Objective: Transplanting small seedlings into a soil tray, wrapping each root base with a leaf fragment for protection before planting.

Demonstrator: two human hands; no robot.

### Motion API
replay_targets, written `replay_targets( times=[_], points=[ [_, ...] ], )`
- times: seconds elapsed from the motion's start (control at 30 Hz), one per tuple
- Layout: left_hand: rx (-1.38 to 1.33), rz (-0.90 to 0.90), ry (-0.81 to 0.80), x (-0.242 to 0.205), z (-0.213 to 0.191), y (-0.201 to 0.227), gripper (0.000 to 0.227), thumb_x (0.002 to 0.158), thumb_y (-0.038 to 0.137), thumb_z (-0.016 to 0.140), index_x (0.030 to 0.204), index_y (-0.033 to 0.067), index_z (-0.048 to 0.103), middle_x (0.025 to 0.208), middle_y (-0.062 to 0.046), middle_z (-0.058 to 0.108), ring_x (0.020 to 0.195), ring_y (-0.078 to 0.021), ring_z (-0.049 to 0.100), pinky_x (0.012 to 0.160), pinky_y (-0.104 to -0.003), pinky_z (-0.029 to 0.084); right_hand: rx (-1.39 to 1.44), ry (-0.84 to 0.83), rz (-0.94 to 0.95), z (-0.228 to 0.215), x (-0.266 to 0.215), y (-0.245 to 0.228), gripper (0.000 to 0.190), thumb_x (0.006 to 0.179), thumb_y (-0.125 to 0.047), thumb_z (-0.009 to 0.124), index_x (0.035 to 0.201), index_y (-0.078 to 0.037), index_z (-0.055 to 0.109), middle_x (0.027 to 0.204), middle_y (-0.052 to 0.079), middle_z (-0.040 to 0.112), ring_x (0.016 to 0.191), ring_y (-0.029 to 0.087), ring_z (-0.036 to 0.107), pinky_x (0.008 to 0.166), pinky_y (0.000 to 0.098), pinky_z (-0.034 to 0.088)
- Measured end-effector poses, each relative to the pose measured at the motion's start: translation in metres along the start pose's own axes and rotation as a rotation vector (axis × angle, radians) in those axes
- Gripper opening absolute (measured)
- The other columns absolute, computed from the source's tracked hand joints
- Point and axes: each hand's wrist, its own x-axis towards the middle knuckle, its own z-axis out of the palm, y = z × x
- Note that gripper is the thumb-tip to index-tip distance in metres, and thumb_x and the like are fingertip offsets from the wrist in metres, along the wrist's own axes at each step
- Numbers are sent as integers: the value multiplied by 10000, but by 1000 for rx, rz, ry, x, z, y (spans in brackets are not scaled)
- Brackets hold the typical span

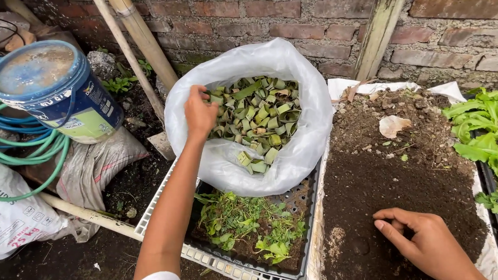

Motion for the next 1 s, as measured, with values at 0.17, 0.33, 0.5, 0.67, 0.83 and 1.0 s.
replay_targets(
  times=[0.17,0.33,0.5,0.67,0.83,1.0],
  points=[
    [139,233,-484,-31,30,14,96,904,83,729,937,131,806,908,-32,790,783,-157,725,800,-361,621,-74,-35,60,-4,1,-11,295,872,-418,682,1108,-316,826,742,-86,859,464,102,578,602,263,496],
    [684,272,-543,-42,56,19,423,898,370,753,1305,269,691,1228,-69,701,1244,-317,556,1100,-544,371,-79,-30,15,-5,5,-3,304,882,-432,643,1029,-271,854,957,-144,906,736,58,789,778,248,555],
    [365,139,-467,-27,54,13,179,969,188,650,852,222,781,878,55,775,749,-125,584,810,-383,443,-89,-16,63,-16,1,-6,291,896,-418,655,1056,-269,847,691,-68,828,559,89,604,649,252,480],
    [346,149,-102,-1,29,-24,228,925,126,589,926,154,815,874,-51,774,811,-310,709,607,-486,588,-27,55,39,-11,1,-3,259,888,-371,680,1011,-240,867,699,-63,839,540,101,549,639,264,471],
    [279,67,-40,-10,19,-28,230,893,44,642,1039,182,755,970,-78,764,904,-301,711,713,-480,593,-38,-1,45,-10,0,-6,292,897,-378,677,1079,-241,860,578,-11,757,477,119,505,577,272,423],
    [385,241,152,-9,40,-42,307,815,-25,624,1054,148,709,999,-87,648,900,-304,600,668,-457,485,-34,13,71,-11,1,-5,297,895,-379,680,1088,-236,855,630,-16,777,499,122,487,594,266,433]
  ],
)
